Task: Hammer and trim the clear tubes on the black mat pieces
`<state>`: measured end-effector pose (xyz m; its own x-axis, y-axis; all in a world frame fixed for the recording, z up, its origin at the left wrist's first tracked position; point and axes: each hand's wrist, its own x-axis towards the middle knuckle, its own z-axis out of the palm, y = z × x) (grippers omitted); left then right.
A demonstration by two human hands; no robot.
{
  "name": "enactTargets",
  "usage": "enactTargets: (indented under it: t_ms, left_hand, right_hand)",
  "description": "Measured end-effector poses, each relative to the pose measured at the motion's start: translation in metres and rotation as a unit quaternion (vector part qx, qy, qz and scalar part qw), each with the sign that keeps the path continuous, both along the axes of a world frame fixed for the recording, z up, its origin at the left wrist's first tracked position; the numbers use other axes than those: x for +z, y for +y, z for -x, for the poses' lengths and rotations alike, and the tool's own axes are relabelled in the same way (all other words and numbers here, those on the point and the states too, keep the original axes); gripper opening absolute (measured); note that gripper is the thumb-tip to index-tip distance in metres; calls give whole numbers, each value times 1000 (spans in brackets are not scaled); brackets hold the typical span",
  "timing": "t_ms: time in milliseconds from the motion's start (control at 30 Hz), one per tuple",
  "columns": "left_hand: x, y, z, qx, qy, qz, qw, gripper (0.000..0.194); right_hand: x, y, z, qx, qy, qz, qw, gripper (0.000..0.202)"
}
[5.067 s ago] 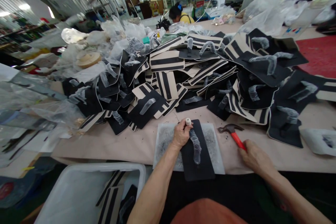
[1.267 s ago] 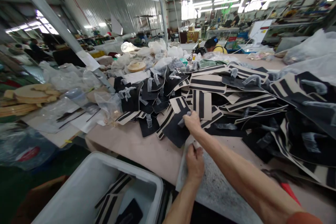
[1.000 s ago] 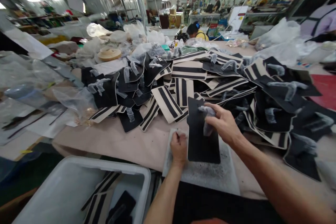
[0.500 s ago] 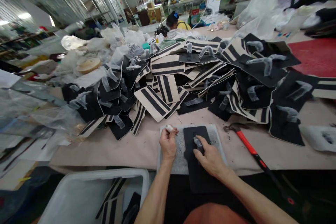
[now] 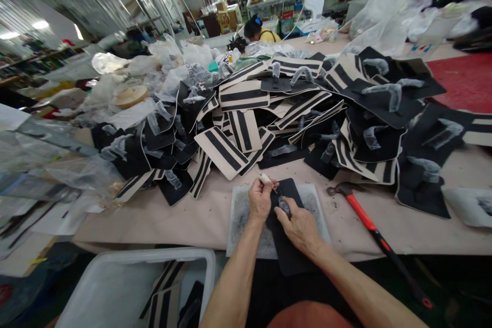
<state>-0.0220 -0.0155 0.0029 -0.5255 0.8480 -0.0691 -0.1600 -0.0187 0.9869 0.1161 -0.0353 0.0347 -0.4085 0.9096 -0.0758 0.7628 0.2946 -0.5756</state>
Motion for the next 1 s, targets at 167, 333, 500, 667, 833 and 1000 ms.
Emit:
enactTargets:
  t_ms: [167, 333, 500, 667, 833, 1000]
  left_hand:
    - [-5, -1, -2, -4, -34, -11, 999, 36]
    - [-6, 2, -3, -22, -5, 0, 1000, 35]
    - [-9, 1, -1, -33, 12, 6, 999, 33]
    - [-6, 0, -1, -36, 21, 2, 999, 29]
    - [-6, -2, -5, -29, 120, 21, 992, 19]
    - [-1, -5, -12, -22, 225, 30, 974, 13]
  right_hand:
    - [4, 2, -4, 7, -17, 23, 1000, 42]
    - [0, 1, -4, 15, -6, 17, 1000, 45]
    - [-3, -1, -5, 17, 0, 6, 1000, 45]
    - [-4, 0, -6, 16, -1, 10, 1000, 45]
    - [0, 2, -6, 16, 5, 32, 999, 48]
    - [10, 10, -26, 59, 117, 102, 986, 50]
